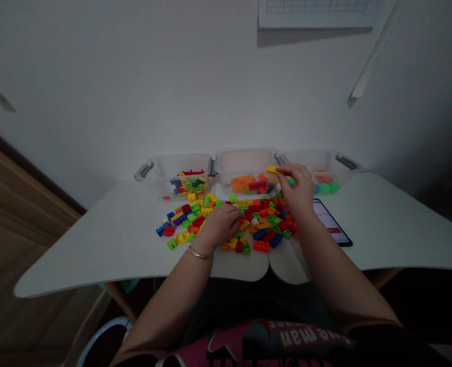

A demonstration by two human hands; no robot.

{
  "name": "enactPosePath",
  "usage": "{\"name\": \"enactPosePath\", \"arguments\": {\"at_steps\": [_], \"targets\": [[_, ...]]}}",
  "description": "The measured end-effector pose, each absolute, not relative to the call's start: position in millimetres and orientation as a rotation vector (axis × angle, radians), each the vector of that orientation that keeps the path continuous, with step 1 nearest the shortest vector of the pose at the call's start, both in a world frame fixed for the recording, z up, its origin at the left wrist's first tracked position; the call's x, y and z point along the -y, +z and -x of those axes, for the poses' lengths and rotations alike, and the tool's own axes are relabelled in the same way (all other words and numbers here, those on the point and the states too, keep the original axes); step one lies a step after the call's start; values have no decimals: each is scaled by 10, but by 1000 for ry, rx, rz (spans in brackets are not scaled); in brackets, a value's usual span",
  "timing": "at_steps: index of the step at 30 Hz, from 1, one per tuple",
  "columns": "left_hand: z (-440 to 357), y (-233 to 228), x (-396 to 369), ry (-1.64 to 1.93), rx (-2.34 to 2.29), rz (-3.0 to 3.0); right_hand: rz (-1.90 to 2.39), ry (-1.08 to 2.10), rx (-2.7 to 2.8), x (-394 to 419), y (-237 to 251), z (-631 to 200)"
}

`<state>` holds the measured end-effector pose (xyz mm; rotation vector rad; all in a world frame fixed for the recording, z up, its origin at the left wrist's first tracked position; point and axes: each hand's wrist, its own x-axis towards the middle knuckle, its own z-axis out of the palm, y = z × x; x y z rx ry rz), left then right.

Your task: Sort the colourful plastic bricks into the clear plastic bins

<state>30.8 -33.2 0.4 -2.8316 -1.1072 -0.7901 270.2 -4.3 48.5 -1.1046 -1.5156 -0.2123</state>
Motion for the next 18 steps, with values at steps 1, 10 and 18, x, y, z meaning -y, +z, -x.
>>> {"name": "enactPosePath", "arguments": {"at_steps": [1, 10, 18], "targets": [[-308, 2, 327, -780, 1107, 2834, 1120, -236, 1523, 0, 523, -2718], [-308, -4, 317, -773, 1094, 2866, 1243, -292, 1626, -375, 511, -2763], [-308, -12, 307, -868, 1149, 2832, 1419, -423, 1741, -407, 444, -2712]]}}
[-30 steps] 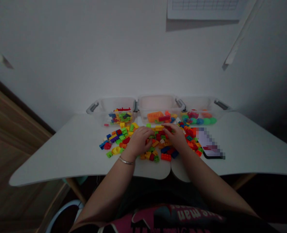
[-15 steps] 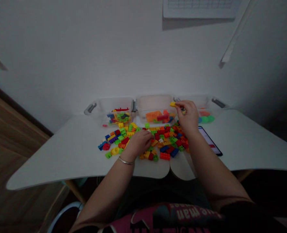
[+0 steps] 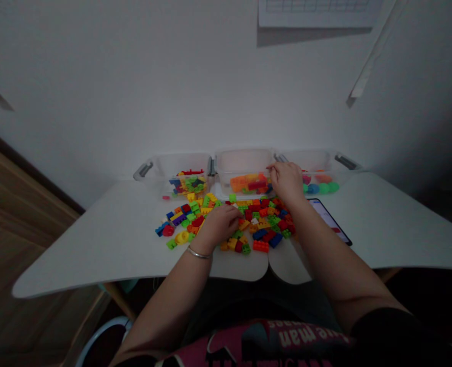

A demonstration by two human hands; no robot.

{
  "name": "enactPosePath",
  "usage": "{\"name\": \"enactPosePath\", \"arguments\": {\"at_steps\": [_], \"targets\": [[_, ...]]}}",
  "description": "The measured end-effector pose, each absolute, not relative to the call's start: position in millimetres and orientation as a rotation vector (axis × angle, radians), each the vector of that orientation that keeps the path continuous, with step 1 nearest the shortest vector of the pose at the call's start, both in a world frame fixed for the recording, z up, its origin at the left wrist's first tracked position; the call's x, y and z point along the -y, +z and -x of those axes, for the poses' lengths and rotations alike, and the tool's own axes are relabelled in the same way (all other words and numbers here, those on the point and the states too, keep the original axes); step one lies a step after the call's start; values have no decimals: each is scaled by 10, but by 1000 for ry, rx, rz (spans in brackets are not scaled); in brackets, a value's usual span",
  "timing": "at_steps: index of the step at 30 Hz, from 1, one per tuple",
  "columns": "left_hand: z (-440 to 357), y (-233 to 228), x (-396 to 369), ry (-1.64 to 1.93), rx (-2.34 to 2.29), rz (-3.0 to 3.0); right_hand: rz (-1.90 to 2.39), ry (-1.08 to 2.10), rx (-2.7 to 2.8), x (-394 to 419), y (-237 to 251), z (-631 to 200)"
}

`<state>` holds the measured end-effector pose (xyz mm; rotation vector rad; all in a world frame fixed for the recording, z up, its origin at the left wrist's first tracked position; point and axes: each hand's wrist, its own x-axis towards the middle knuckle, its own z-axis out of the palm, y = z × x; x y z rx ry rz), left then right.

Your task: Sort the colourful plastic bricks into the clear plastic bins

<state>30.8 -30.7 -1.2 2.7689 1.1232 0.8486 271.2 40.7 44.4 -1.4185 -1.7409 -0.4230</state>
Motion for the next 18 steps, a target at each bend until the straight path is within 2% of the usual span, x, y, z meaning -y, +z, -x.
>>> {"name": "enactPosePath", "arguments": {"at_steps": [7, 18], "targets": [[-268, 8, 294, 1270, -1331, -2557, 1275, -362, 1827, -433, 371, -2800], [-223, -38, 210, 1357, -1674, -2461, 1121, -191, 1828, 124, 370, -2484]]}}
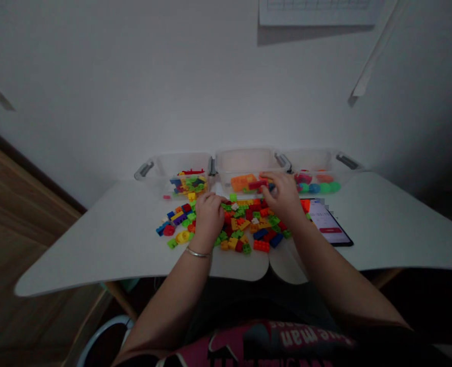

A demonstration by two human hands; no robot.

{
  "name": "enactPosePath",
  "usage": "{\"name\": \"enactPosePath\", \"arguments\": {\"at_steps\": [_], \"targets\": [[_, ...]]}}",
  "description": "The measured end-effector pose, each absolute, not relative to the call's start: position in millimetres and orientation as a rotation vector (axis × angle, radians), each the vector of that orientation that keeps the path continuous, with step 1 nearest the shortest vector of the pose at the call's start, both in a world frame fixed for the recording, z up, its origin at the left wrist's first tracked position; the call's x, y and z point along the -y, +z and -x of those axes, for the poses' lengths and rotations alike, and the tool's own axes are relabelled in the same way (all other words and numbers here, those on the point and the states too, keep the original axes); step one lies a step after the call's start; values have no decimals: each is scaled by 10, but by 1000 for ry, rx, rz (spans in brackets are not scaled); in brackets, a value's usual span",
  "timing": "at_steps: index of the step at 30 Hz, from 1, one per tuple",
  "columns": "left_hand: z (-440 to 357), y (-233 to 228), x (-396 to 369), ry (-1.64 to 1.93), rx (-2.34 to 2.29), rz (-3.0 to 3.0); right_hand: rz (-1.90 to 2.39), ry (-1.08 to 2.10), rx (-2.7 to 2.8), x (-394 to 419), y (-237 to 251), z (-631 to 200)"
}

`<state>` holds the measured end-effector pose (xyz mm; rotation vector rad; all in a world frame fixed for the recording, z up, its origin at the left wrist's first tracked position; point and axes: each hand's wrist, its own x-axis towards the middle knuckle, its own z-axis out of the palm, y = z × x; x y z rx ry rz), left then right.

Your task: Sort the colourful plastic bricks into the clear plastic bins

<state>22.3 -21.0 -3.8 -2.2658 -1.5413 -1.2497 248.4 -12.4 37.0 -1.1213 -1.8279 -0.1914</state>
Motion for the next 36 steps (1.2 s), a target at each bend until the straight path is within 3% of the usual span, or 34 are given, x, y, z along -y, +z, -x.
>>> {"name": "enactPosePath", "arguments": {"at_steps": [10, 20, 28, 36], "targets": [[-219, -13, 278, -1113, 1560, 2279, 1188, 4, 2074, 393, -122, -2253], [-307, 247, 445, -931, 1199, 2484, 1213, 170, 2075, 385, -199, -2232], [100, 725, 812, -627, 1837, 2044, 1220, 203, 2058, 355, -259, -2266], [485, 565, 797, -136, 2182, 1951, 1215, 201, 2049, 355, -223, -2289]]}}
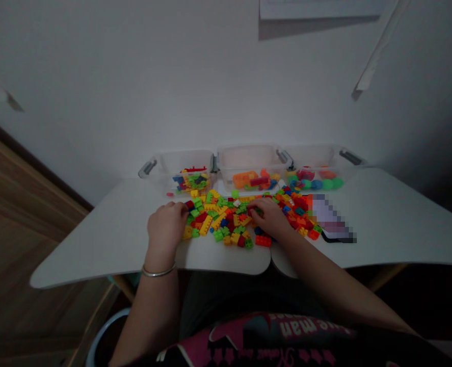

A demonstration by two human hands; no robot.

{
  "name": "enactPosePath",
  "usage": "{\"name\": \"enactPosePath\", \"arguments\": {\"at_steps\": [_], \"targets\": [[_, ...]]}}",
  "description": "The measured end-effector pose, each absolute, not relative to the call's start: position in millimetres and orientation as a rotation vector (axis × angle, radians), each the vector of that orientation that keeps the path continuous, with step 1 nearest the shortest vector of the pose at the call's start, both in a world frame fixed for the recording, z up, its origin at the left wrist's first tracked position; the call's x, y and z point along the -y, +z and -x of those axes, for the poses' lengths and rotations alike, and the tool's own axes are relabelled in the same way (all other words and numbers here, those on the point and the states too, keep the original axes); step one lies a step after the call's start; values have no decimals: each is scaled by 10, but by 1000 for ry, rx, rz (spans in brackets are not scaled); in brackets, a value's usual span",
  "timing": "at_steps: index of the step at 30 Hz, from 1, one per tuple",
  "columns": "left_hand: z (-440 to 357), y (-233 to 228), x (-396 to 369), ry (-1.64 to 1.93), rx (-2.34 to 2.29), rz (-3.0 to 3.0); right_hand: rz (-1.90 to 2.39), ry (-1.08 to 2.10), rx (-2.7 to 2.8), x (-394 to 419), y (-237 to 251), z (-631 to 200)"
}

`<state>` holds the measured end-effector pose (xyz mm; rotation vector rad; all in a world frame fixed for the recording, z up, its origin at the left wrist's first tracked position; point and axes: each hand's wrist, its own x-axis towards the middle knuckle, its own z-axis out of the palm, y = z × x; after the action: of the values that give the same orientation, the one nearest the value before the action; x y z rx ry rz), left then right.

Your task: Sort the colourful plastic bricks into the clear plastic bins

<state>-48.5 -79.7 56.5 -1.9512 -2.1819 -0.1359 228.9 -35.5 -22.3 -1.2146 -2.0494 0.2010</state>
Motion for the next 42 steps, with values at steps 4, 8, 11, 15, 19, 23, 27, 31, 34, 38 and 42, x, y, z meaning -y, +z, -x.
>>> {"name": "enactPosePath", "arguments": {"at_steps": [4, 8, 11, 15, 19, 23, 27, 31, 34, 38, 42], "targets": [[481, 493, 807, -23, 2217, 1943, 1201, 203, 2051, 356, -215, -2297], [462, 434, 776, 38, 2234, 1960, 1194, 205, 2041, 358, -213, -2303], [465, 395, 727, 74, 2226, 1986, 1194, 210, 2047, 358, -213, -2306], [466, 377, 655, 101, 2226, 2003, 1189, 207, 2047, 353, -219, -2313], [480, 379, 607, 100, 2228, 2026, 1182, 190, 2048, 345, -228, -2319], [509, 360, 582, 77, 2239, 2053, 1181, 175, 2045, 345, -233, -2318], [503, 344, 580, 62, 2247, 2064, 1182, 178, 2041, 353, -225, -2315], [473, 352, 602, 58, 2238, 2055, 1175, 182, 2056, 353, -217, -2318], [466, 342, 604, 38, 2238, 2066, 1177, 191, 2056, 349, -217, -2322], [485, 300, 571, 11, 2243, 2065, 1181, 199, 2054, 347, -213, -2322], [507, 304, 554, -60, 2204, 2088, 1177, 185, 2057, 347, -205, -2323]]}}
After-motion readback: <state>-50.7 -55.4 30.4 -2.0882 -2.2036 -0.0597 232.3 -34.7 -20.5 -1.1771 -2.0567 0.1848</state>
